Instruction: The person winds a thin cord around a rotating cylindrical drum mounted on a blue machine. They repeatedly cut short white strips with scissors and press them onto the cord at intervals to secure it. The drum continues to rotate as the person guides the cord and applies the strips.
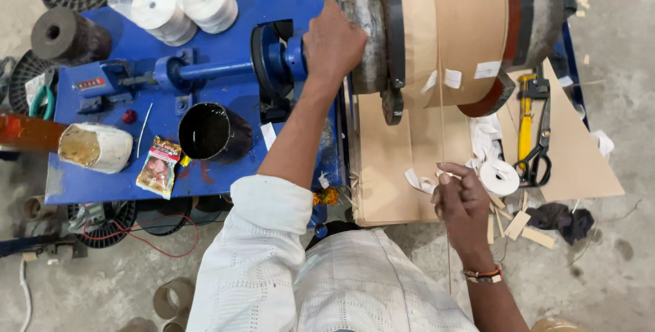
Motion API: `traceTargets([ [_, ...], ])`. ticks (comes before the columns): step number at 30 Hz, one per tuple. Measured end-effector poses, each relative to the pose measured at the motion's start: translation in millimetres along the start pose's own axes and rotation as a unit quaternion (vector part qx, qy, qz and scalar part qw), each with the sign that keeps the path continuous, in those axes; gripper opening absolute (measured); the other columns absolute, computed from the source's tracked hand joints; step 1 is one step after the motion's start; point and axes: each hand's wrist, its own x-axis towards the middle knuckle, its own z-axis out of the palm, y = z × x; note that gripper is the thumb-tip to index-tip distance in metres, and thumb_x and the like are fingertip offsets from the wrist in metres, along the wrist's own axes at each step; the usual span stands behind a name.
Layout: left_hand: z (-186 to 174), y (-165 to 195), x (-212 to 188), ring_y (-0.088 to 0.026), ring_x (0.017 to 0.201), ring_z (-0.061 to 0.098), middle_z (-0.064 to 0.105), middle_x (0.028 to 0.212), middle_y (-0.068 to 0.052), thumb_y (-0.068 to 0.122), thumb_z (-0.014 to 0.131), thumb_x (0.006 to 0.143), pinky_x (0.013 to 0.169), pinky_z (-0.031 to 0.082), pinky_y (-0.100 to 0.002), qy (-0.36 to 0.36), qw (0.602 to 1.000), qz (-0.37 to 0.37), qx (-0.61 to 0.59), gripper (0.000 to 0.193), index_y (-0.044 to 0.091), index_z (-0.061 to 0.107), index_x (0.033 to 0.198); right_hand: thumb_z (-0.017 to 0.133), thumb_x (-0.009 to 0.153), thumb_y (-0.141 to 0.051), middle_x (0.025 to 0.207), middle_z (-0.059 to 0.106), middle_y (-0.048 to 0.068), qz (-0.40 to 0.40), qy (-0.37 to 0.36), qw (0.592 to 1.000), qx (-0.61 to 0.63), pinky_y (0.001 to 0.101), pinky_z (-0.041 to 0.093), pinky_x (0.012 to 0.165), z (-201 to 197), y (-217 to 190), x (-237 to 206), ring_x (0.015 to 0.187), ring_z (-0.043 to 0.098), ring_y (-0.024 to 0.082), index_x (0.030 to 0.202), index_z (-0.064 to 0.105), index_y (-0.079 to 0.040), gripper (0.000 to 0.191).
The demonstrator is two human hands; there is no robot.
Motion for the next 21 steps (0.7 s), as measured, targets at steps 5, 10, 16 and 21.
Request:
traceTargets([
  [5,-5,11,3,-0.051,0.101,0.066,0.071,0.106,-0.027,0.016,0.063,0.081,0.091,0.051,-0.057,-0.030,0.998,-0.039,-0.025,0.037,0.002,0.059,0.115,0.060,0.104,-0.005,0.097,0.070,0.006,-0.036,-0.004,0.995,0.094,0.0246,0.056,0.074,2,-17,52,0.083,0.065,0.010,0.130,0.058,-0.004,0.026],
  [10,-4,16,5,-0.050,0.103,0.068,0.072,0.108,-0.027,0.019,0.061,0.084,0.093,0.053,-0.057,-0.022,0.998,-0.050,-0.024,0.035,0.003,0.061,0.114,0.077,0.097,0.007,0.128,0.063,0.016,-0.340,0.015,0.926,-0.167,0.0316,0.059,0.096,29,-20,107,0.118,0.065,0.019,0.144,0.047,0.004,0.055],
  [16,-16,19,9,-0.049,0.108,0.068,0.071,0.110,-0.031,0.022,0.064,0.080,0.097,0.053,-0.055,-0.030,0.994,-0.084,-0.068,0.041,0.001,0.064,0.115,0.086,0.104,0.008,0.125,0.061,0.013,-0.417,0.071,0.901,-0.102,0.0295,0.055,0.097,82,-21,132,0.107,0.063,0.017,0.148,0.033,0.000,0.070],
  [21,-23,22,6,-0.048,0.106,0.070,0.073,0.108,-0.030,0.021,0.064,0.079,0.096,0.053,-0.056,-0.052,0.993,-0.069,-0.078,0.044,-0.001,0.062,0.118,0.062,0.115,0.013,0.130,0.056,0.018,-0.438,0.096,0.884,-0.128,0.0311,0.057,0.102,78,-16,137,0.116,0.063,0.022,0.143,0.035,0.001,0.041],
])
